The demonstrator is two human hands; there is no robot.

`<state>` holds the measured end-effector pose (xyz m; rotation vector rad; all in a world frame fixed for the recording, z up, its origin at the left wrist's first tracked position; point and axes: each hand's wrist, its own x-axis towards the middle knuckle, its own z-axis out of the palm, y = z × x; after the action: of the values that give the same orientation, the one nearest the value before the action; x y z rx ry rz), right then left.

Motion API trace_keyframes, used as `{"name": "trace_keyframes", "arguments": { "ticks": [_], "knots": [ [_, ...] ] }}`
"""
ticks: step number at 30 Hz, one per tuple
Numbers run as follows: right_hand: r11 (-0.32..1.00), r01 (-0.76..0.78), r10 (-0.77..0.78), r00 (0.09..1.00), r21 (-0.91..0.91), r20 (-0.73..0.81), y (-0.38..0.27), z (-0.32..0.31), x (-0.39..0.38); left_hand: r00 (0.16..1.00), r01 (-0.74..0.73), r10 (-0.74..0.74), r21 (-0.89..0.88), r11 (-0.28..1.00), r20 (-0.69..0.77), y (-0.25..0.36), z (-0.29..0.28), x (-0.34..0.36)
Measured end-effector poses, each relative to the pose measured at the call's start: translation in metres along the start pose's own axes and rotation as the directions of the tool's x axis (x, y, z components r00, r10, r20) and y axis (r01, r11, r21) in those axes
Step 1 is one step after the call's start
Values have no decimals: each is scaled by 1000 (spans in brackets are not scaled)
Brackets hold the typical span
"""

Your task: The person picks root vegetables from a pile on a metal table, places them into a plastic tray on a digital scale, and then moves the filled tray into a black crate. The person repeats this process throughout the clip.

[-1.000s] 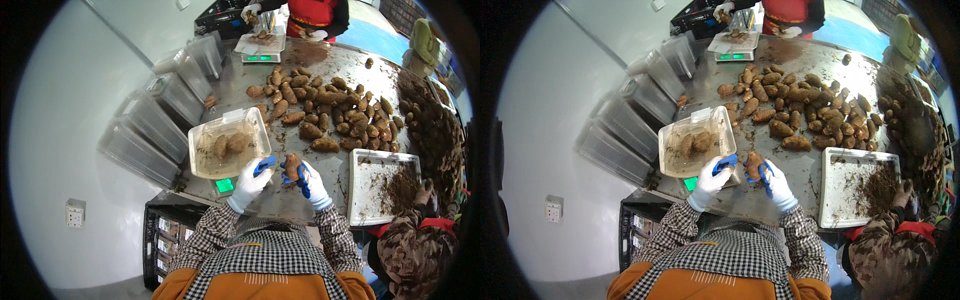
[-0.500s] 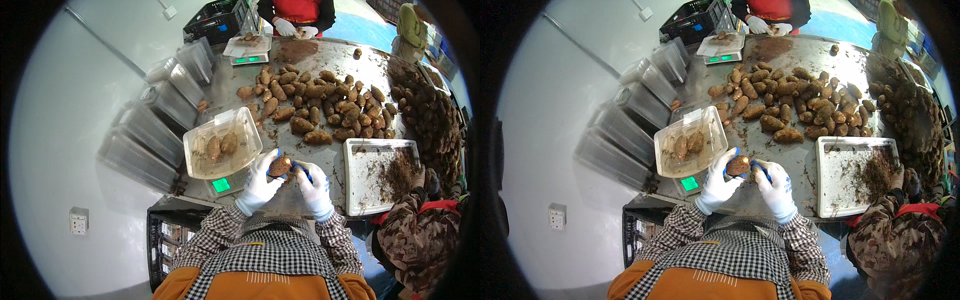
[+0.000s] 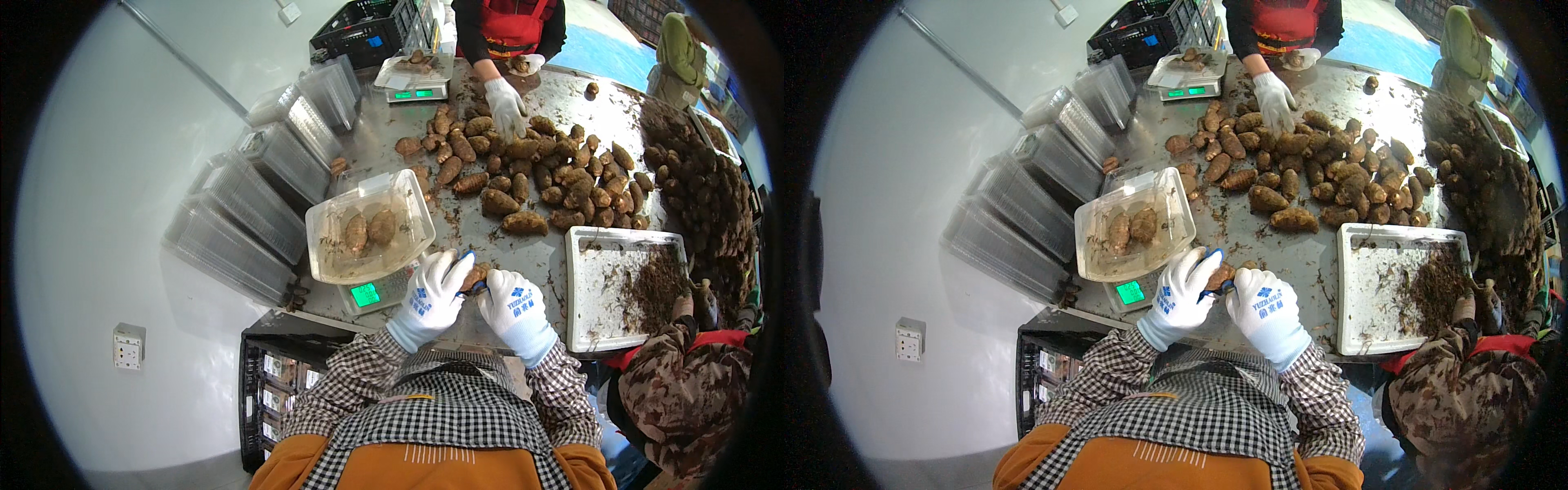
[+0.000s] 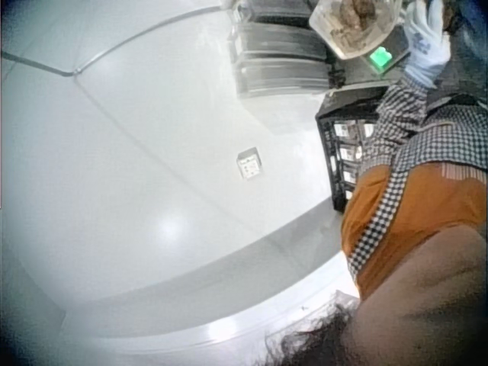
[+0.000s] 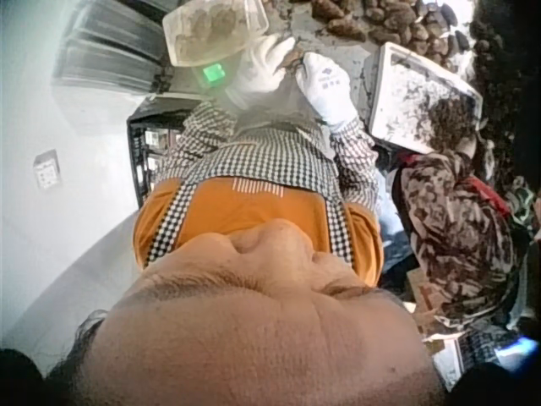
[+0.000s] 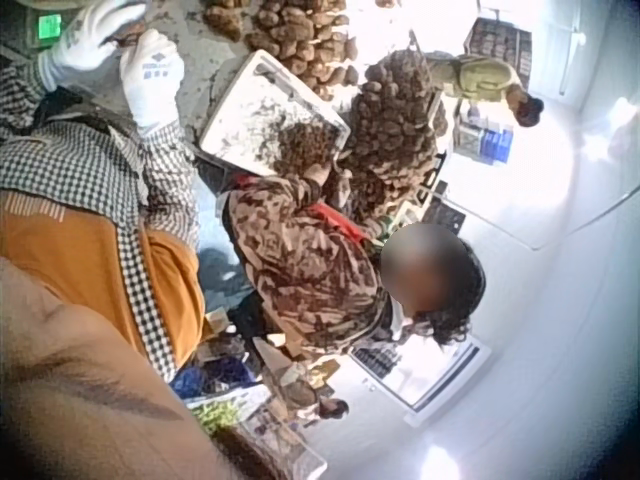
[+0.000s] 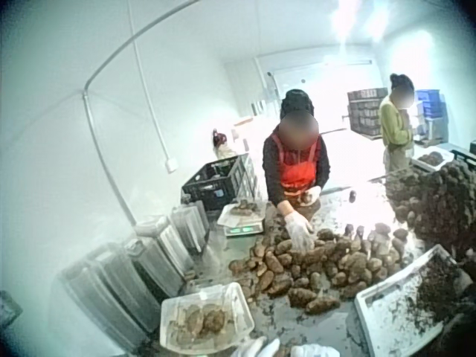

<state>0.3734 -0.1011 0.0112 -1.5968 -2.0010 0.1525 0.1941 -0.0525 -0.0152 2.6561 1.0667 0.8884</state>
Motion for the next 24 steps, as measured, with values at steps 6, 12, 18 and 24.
{"name": "trace_keyframes", "arguments": {
  "ticks": [6,12,18,24],
  "knots": [
    [882,-228,195,973,412,120,19,0,5,966,253,-189,-489,835,178,6,-6,4],
    [922,-385,387,919,-35,82,87,48,-12,768,430,-304,-805,-409,564,1,4,14],
    [932,-300,310,950,203,-20,71,36,-24,692,290,-352,-690,-663,630,-11,14,9],
    [825,-220,254,967,521,6,6,-3,-8,795,297,-249,-712,-636,554,-6,14,10]
  ]
}}
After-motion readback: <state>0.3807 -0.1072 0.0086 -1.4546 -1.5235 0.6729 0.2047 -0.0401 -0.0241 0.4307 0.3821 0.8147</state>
